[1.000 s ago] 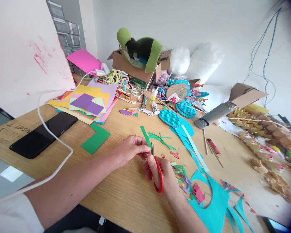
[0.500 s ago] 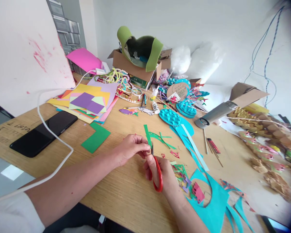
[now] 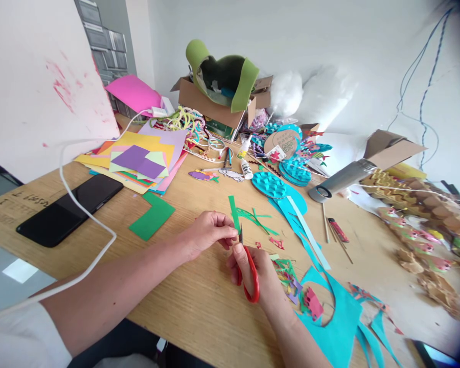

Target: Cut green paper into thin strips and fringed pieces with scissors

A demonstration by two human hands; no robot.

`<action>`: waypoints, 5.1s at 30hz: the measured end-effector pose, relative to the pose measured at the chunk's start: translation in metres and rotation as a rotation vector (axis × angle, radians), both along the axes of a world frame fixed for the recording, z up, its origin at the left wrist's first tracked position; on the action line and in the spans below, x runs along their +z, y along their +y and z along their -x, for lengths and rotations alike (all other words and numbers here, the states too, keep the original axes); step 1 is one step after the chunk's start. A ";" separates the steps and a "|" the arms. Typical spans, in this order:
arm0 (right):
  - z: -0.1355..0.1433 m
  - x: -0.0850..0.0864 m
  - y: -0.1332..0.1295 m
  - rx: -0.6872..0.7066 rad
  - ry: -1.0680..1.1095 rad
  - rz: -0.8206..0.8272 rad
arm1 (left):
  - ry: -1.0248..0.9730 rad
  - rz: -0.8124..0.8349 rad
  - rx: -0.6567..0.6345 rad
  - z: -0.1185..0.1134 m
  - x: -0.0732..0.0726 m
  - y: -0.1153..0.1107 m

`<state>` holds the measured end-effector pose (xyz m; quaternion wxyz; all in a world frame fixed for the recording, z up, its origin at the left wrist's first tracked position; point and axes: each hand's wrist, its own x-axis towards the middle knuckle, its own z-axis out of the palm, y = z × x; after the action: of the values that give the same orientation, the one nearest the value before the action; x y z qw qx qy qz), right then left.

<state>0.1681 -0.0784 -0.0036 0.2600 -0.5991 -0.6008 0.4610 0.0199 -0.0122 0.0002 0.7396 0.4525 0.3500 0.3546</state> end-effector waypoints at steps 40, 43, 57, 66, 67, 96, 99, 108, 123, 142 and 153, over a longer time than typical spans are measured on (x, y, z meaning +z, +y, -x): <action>-0.003 -0.004 -0.001 0.022 -0.151 -0.069 | -0.018 0.038 -0.014 0.000 -0.001 0.000; -0.003 -0.003 -0.001 0.024 -0.175 -0.098 | -0.019 0.038 -0.019 0.000 -0.001 0.000; -0.003 -0.004 0.000 0.029 -0.160 -0.081 | -0.041 0.083 -0.009 0.000 0.001 0.000; -0.003 -0.004 -0.001 0.040 -0.177 -0.120 | -0.040 0.094 -0.021 -0.001 0.000 0.000; -0.003 -0.004 -0.001 0.037 -0.182 -0.119 | -0.042 0.094 -0.022 -0.001 0.000 0.000; -0.004 0.007 0.002 0.047 -0.179 -0.076 | -0.045 0.065 -0.064 0.001 -0.002 0.002; -0.003 0.006 0.001 0.034 -0.176 -0.059 | -0.058 0.074 -0.060 0.001 -0.002 0.002; -0.005 0.004 0.000 0.028 -0.197 -0.075 | -0.043 0.093 -0.065 0.001 -0.001 0.001; -0.002 0.010 0.001 0.033 -0.164 -0.095 | -0.051 0.077 -0.051 0.001 -0.001 0.001; 0.001 0.008 0.000 0.017 -0.128 -0.117 | -0.120 0.131 -0.044 -0.001 -0.004 0.000; 0.001 0.009 -0.001 0.022 -0.129 -0.125 | -0.131 0.141 -0.044 -0.001 -0.004 -0.002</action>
<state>0.1671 -0.0795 0.0050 0.2525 -0.6037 -0.6503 0.3859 0.0208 -0.0138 -0.0035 0.7984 0.3829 0.3151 0.3416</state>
